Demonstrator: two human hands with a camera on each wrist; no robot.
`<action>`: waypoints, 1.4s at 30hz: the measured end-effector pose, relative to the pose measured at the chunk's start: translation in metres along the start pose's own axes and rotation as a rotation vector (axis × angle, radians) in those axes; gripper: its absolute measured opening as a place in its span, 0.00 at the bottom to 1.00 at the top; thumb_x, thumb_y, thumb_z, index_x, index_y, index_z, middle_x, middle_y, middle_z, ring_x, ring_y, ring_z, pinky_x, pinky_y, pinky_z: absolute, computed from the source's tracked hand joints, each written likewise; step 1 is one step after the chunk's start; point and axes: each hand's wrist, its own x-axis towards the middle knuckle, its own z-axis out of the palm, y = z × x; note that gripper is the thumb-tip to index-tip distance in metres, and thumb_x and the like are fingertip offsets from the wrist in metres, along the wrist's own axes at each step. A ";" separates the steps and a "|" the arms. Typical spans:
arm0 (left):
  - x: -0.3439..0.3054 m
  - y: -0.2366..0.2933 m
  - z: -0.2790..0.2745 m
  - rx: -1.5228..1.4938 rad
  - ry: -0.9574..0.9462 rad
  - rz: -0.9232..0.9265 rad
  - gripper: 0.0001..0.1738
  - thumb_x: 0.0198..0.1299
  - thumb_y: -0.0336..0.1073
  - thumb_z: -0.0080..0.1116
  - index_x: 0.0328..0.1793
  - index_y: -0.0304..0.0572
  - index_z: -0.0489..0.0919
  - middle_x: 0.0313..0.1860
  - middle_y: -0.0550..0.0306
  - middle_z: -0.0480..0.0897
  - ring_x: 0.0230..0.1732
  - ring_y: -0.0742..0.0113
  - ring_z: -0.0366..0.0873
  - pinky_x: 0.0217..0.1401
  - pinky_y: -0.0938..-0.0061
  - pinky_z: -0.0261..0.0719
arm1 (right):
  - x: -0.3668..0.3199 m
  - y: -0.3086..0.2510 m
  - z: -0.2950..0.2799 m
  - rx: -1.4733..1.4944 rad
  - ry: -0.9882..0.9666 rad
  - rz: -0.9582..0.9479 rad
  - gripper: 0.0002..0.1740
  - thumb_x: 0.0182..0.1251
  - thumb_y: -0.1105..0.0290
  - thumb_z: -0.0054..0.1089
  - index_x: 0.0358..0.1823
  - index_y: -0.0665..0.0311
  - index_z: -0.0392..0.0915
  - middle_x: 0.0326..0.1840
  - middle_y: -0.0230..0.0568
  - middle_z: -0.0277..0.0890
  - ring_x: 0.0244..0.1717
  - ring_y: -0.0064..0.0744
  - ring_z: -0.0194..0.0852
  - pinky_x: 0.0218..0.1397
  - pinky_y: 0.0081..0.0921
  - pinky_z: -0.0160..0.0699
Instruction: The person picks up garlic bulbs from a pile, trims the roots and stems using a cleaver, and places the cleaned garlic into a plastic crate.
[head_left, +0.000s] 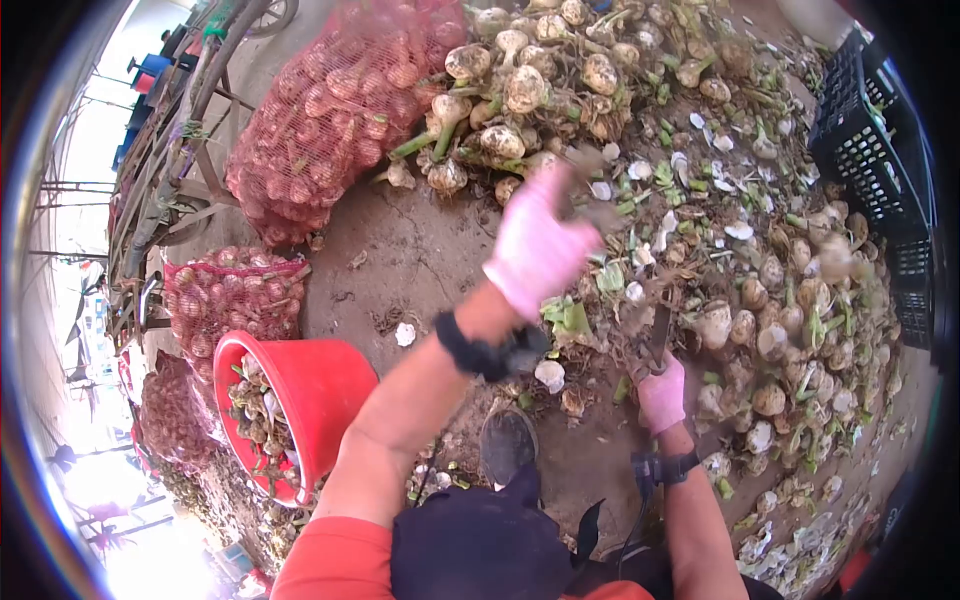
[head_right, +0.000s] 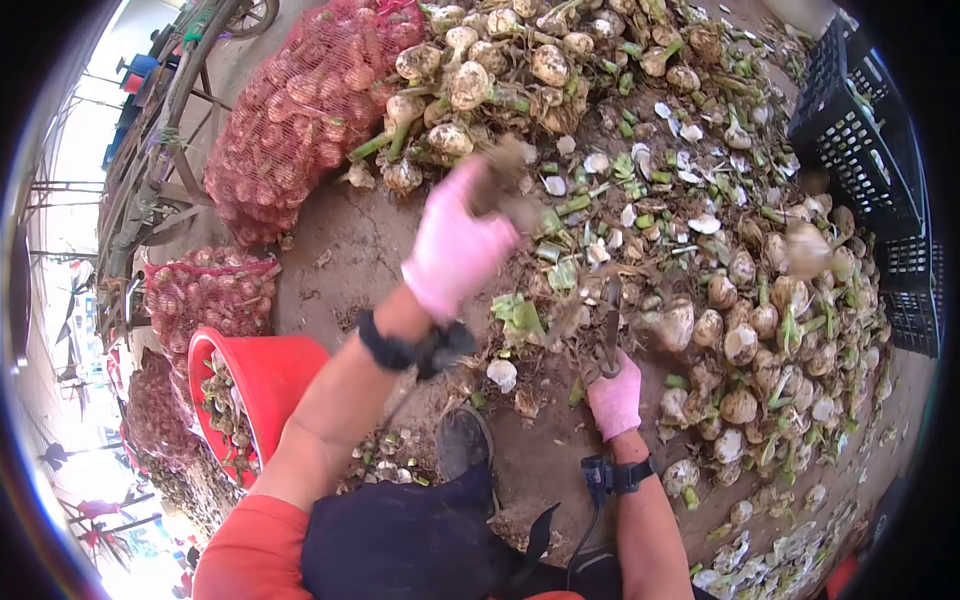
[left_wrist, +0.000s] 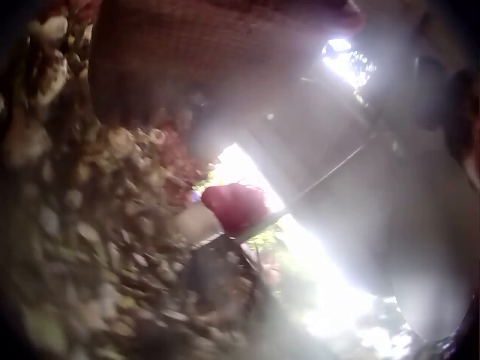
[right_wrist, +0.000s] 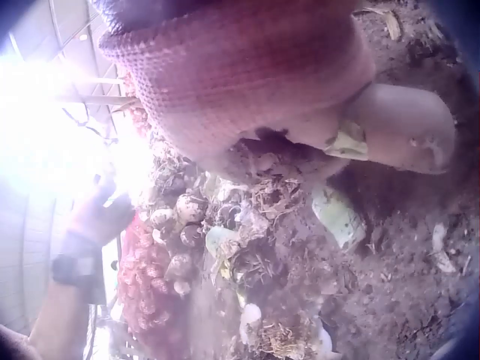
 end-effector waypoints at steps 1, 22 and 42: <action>0.024 0.003 -0.016 0.431 0.204 -0.080 0.37 0.53 0.35 0.67 0.69 0.41 0.64 0.63 0.49 0.69 0.58 0.58 0.73 0.63 0.64 0.73 | 0.000 0.001 -0.001 0.000 0.033 0.012 0.09 0.56 0.76 0.60 0.39 0.69 0.74 0.24 0.28 0.71 0.26 0.16 0.65 0.28 0.18 0.65; -0.086 -0.069 -0.030 -0.262 0.159 -0.288 0.35 0.43 0.31 0.68 0.60 0.36 0.65 0.46 0.57 0.76 0.45 0.71 0.76 0.49 0.76 0.77 | -0.010 -0.046 -0.005 -0.206 -0.108 -0.145 0.10 0.54 0.73 0.63 0.34 0.68 0.72 0.20 0.31 0.67 0.23 0.18 0.60 0.26 0.23 0.64; -0.109 -0.021 -0.019 -0.085 -0.093 -0.311 0.35 0.37 0.27 0.74 0.55 0.37 0.70 0.48 0.58 0.75 0.50 0.70 0.73 0.57 0.74 0.71 | -0.036 -0.071 -0.015 -0.144 -0.139 -0.059 0.10 0.55 0.77 0.59 0.40 0.68 0.77 0.24 0.31 0.73 0.28 0.19 0.69 0.32 0.23 0.70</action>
